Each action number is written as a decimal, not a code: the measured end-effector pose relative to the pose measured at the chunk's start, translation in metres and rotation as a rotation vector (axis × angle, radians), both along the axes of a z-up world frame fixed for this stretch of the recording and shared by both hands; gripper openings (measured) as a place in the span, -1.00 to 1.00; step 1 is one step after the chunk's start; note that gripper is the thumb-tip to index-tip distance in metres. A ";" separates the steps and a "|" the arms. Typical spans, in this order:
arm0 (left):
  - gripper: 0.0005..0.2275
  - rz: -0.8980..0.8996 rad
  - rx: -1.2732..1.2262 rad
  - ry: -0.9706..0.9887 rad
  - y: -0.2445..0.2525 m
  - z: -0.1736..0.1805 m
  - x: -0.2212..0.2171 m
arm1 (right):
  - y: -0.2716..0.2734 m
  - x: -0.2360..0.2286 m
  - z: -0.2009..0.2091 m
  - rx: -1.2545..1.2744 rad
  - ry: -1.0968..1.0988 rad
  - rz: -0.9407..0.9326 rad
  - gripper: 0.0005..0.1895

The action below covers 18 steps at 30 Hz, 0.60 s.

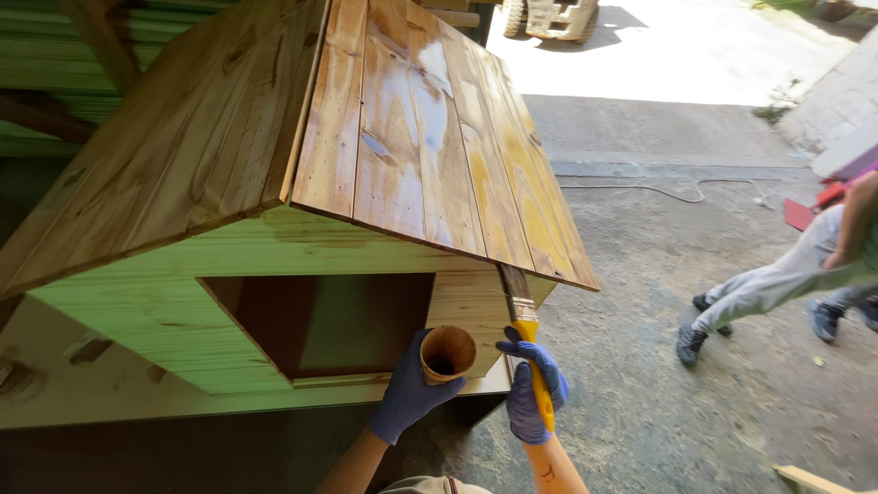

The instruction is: The person pours a liquid from a bottle into a small cup, then uses a paintbrush to apply the liquid to the surface of a wooden structure. The person repeatedly dips the brush into the cup and applies the liquid to the roof and sides of the structure.

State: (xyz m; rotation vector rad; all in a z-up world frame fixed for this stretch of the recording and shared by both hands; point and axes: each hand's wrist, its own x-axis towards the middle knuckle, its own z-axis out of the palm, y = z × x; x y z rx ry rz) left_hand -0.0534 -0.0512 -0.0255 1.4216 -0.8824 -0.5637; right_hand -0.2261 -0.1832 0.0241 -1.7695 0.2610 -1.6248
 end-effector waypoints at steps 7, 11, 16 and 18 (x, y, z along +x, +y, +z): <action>-0.30 0.128 -0.024 -0.020 -0.003 0.003 -0.006 | -0.028 -0.032 -0.008 0.073 -0.064 -0.072 -0.61; -0.28 0.129 -0.033 -0.063 -0.004 0.004 -0.015 | -0.034 -0.050 0.024 0.122 0.079 0.058 -0.38; -0.16 0.100 -0.046 -0.045 -0.008 -0.009 -0.018 | -0.063 -0.052 0.030 0.268 0.238 0.316 -0.68; -0.05 0.097 -0.058 0.021 -0.007 -0.010 -0.021 | -0.073 -0.049 0.037 0.240 0.259 0.355 -0.72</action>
